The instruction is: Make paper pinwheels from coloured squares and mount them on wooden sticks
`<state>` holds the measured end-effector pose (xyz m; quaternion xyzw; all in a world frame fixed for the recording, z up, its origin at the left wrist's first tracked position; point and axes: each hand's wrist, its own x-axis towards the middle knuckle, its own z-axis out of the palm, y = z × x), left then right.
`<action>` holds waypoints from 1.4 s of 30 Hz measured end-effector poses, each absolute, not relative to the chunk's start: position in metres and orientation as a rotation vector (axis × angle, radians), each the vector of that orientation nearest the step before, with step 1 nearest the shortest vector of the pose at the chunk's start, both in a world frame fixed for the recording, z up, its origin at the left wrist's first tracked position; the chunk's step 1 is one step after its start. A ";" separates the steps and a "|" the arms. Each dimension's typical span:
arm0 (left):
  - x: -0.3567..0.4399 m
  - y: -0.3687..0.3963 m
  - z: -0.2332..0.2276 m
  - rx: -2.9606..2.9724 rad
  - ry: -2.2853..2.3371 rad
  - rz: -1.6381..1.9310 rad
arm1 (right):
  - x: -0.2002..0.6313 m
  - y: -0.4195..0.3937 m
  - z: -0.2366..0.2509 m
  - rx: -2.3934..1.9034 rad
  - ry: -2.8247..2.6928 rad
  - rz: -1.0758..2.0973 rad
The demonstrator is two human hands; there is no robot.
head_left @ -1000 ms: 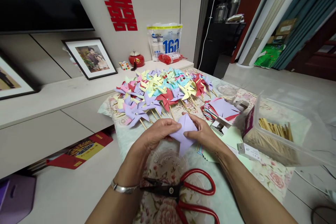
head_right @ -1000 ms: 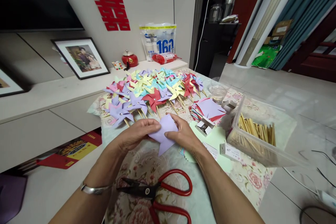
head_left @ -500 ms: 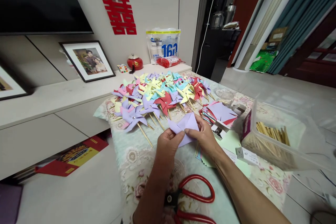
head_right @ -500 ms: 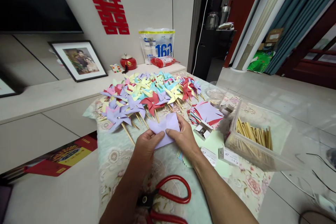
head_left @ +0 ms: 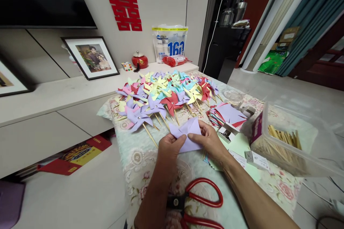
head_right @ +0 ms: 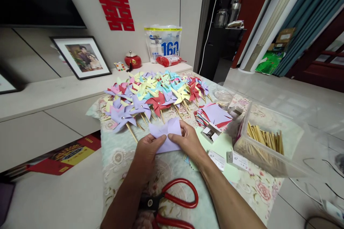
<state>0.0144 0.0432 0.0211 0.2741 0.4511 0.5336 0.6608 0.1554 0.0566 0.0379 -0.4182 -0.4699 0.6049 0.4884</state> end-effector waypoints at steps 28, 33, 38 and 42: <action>0.001 0.052 0.012 0.657 1.206 1.290 | 0.172 0.061 0.037 -0.920 -1.873 0.988; 0.008 0.048 0.017 0.662 1.230 1.300 | 0.170 0.061 0.034 -1.087 -1.696 1.226; 0.011 0.046 0.019 0.698 1.217 1.299 | 0.168 0.061 0.029 -1.198 -1.574 1.327; 0.011 0.047 0.016 0.686 1.207 1.285 | 0.166 0.060 0.029 -1.237 -1.600 1.302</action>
